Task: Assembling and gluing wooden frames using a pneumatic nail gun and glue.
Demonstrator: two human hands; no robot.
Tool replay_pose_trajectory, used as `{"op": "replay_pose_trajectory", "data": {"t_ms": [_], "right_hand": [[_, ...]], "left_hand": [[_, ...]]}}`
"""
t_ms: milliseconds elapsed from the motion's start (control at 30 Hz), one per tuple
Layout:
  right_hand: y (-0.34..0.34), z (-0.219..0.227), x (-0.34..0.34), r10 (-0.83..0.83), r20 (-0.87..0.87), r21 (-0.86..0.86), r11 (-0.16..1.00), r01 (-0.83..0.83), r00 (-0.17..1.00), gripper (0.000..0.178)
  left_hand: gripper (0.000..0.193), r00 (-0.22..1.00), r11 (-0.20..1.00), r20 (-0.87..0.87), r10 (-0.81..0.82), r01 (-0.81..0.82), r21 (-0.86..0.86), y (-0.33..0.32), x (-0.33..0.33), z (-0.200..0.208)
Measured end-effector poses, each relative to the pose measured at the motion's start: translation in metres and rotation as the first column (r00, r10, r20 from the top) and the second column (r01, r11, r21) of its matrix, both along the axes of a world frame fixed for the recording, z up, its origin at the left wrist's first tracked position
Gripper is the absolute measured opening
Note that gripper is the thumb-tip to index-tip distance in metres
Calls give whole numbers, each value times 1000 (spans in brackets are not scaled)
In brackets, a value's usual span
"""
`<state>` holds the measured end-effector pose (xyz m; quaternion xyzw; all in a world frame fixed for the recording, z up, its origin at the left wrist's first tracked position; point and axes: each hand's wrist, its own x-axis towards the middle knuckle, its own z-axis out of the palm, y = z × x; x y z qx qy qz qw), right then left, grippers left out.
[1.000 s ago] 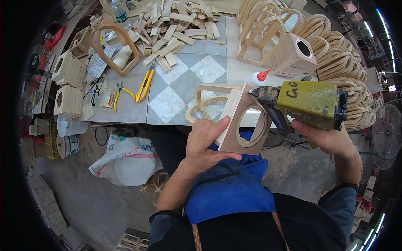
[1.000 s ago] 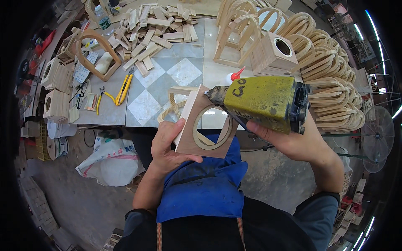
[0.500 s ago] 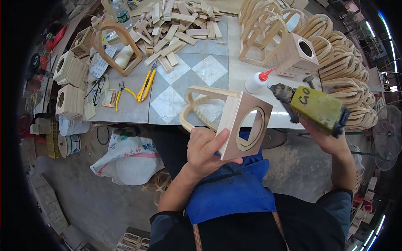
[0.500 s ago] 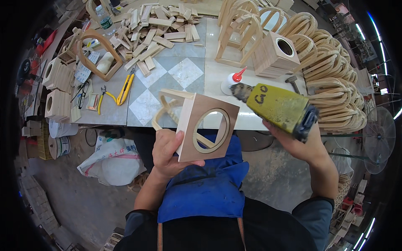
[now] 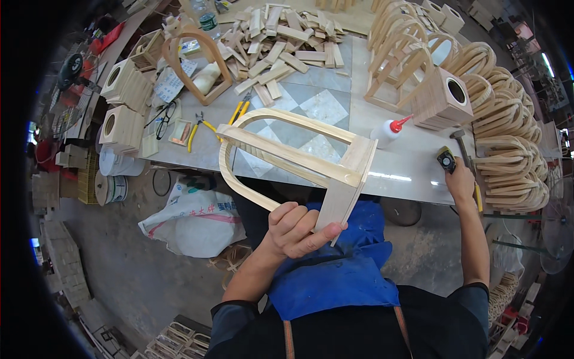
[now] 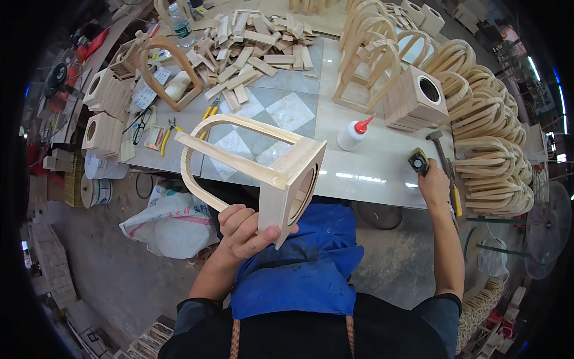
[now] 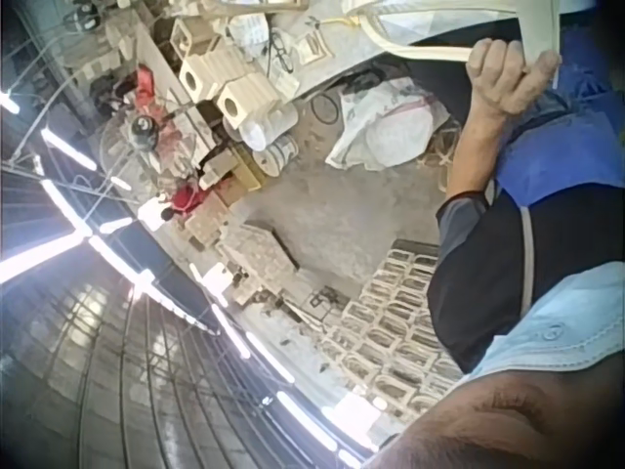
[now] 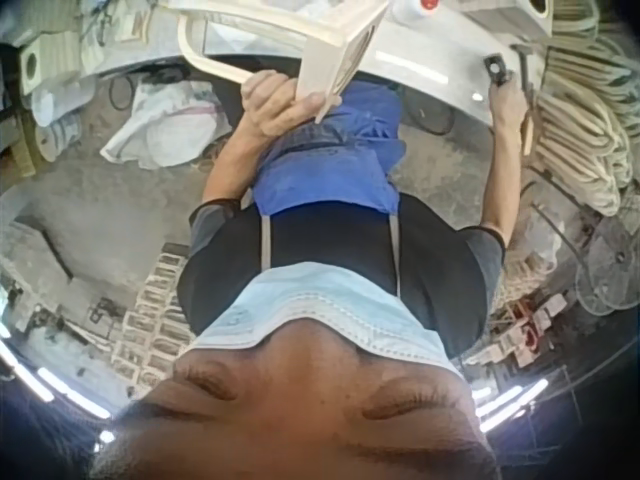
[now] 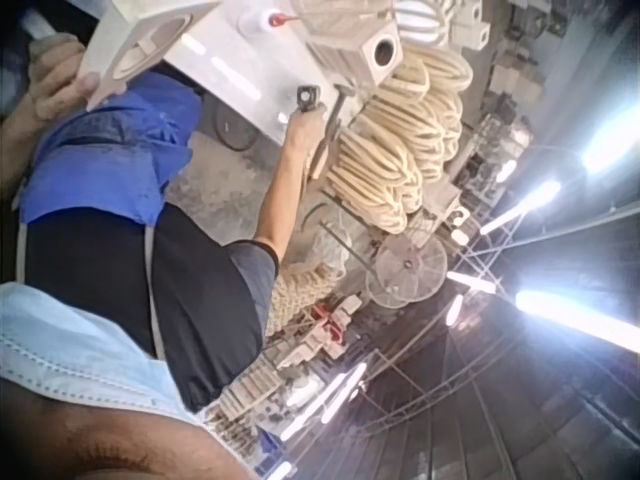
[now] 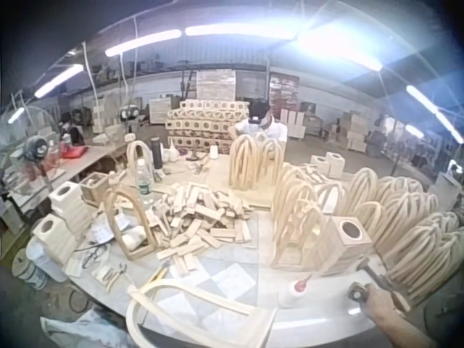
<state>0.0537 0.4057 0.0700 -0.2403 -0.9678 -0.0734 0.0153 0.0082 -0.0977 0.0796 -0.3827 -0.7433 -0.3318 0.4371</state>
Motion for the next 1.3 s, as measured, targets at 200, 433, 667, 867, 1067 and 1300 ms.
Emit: {"op": "replay_pose_trajectory", "data": {"t_ms": [200,433,667,867,1067,1300], "right_hand": [[20,-34,5,-30,-164,-73,997,18,986,59],[0,-45,19,-28,-252,-243,969,-36,967,55],[-114,-25,31,375,-516,-58,882,-468,770,39],[-114,-55,16,252,-458,-401,797,-451,852,16],[-104,-71,-28,14,-302,-474,866,-162,953,23],[-106,-83,-28,33,-447,-420,875,-242,894,27]], "left_hand": [[52,998,999,-54,41,-41,0,3,-2,3],[55,998,997,34,61,-59,-46,13,-12,23],[64,872,997,489,-15,47,-54,21,-29,57],[68,713,977,700,-43,178,-122,33,-32,88],[76,293,992,950,-103,105,75,40,-28,112],[71,126,908,900,-418,43,416,48,-36,102]]}}
